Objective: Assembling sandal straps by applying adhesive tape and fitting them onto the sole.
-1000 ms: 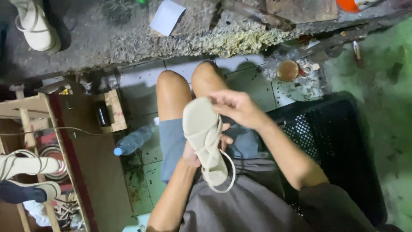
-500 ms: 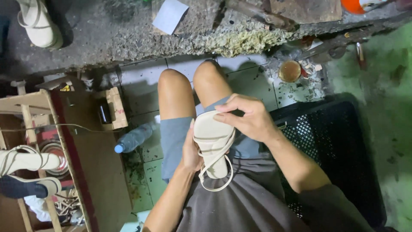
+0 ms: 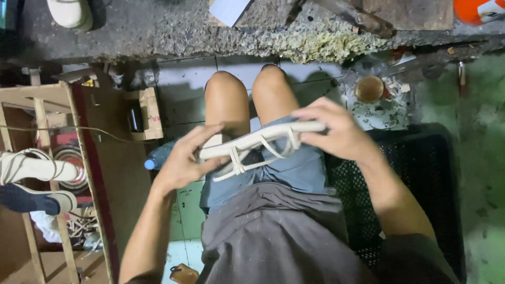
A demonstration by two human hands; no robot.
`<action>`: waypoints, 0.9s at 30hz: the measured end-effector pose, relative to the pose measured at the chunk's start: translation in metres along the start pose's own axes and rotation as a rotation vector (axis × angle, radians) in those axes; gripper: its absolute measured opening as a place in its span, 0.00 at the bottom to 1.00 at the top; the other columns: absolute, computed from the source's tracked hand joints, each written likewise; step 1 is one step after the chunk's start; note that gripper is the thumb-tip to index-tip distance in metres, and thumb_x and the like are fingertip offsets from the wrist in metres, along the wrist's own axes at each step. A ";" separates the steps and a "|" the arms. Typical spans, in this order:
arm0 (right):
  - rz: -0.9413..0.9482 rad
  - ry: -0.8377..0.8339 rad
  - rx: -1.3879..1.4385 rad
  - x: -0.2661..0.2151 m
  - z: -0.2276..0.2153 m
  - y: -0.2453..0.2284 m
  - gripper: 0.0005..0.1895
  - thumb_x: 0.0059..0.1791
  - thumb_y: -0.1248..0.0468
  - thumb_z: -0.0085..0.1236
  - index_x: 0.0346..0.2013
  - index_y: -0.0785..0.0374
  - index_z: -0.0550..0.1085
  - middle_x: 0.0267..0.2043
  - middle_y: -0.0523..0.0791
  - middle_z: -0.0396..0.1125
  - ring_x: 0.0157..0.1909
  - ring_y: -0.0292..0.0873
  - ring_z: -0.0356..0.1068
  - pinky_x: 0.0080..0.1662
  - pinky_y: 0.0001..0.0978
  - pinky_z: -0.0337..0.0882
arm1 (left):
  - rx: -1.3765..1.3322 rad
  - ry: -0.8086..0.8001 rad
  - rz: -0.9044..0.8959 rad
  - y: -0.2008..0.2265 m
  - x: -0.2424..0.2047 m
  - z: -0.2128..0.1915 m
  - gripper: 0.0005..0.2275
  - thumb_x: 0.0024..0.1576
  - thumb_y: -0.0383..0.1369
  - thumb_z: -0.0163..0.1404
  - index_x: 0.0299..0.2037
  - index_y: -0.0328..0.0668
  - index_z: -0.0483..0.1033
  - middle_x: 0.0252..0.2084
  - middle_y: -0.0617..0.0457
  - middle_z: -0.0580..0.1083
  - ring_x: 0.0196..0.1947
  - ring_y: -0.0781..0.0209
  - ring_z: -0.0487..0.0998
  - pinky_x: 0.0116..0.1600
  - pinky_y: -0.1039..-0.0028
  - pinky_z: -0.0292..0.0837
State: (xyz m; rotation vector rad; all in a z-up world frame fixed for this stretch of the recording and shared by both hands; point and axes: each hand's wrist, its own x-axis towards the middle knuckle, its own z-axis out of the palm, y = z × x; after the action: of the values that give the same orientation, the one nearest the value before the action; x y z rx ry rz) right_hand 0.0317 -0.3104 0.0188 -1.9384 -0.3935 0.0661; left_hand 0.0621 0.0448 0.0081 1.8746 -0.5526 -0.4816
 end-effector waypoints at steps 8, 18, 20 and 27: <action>-0.287 -0.055 -0.272 0.015 0.039 0.029 0.15 0.48 0.65 0.64 0.48 0.67 0.76 0.43 0.53 0.73 0.44 0.57 0.76 0.44 0.44 0.76 | 0.497 0.213 0.290 -0.005 0.027 0.030 0.27 0.51 0.51 0.60 0.52 0.37 0.77 0.38 0.50 0.73 0.37 0.51 0.72 0.45 0.64 0.67; -0.354 0.008 -0.288 0.014 0.047 0.034 0.10 0.48 0.63 0.64 0.43 0.61 0.79 0.38 0.45 0.76 0.38 0.48 0.78 0.37 0.36 0.77 | 0.566 0.598 0.432 -0.061 0.026 0.056 0.27 0.42 0.54 0.69 0.38 0.41 0.76 0.29 0.54 0.70 0.26 0.55 0.71 0.36 0.71 0.72; -0.344 0.008 -0.269 0.016 0.045 0.034 0.10 0.48 0.63 0.64 0.43 0.60 0.79 0.37 0.45 0.76 0.38 0.48 0.77 0.37 0.35 0.77 | 0.561 0.594 0.449 -0.059 0.030 0.053 0.26 0.42 0.53 0.69 0.37 0.41 0.76 0.28 0.53 0.70 0.25 0.55 0.71 0.35 0.71 0.72; 0.070 -0.764 0.544 0.026 -0.002 0.005 0.33 0.48 0.62 0.57 0.62 0.79 0.61 0.73 0.67 0.45 0.72 0.66 0.49 0.65 0.61 0.55 | 0.479 0.371 0.554 -0.046 0.037 0.028 0.25 0.42 0.56 0.66 0.30 0.41 0.75 0.22 0.53 0.68 0.21 0.55 0.72 0.31 0.70 0.72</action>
State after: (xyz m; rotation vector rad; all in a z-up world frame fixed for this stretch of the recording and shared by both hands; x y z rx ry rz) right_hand 0.0578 -0.3062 0.0181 -1.3242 -0.7185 0.8848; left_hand 0.0833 0.0167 -0.0476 2.0713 -0.9476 0.3906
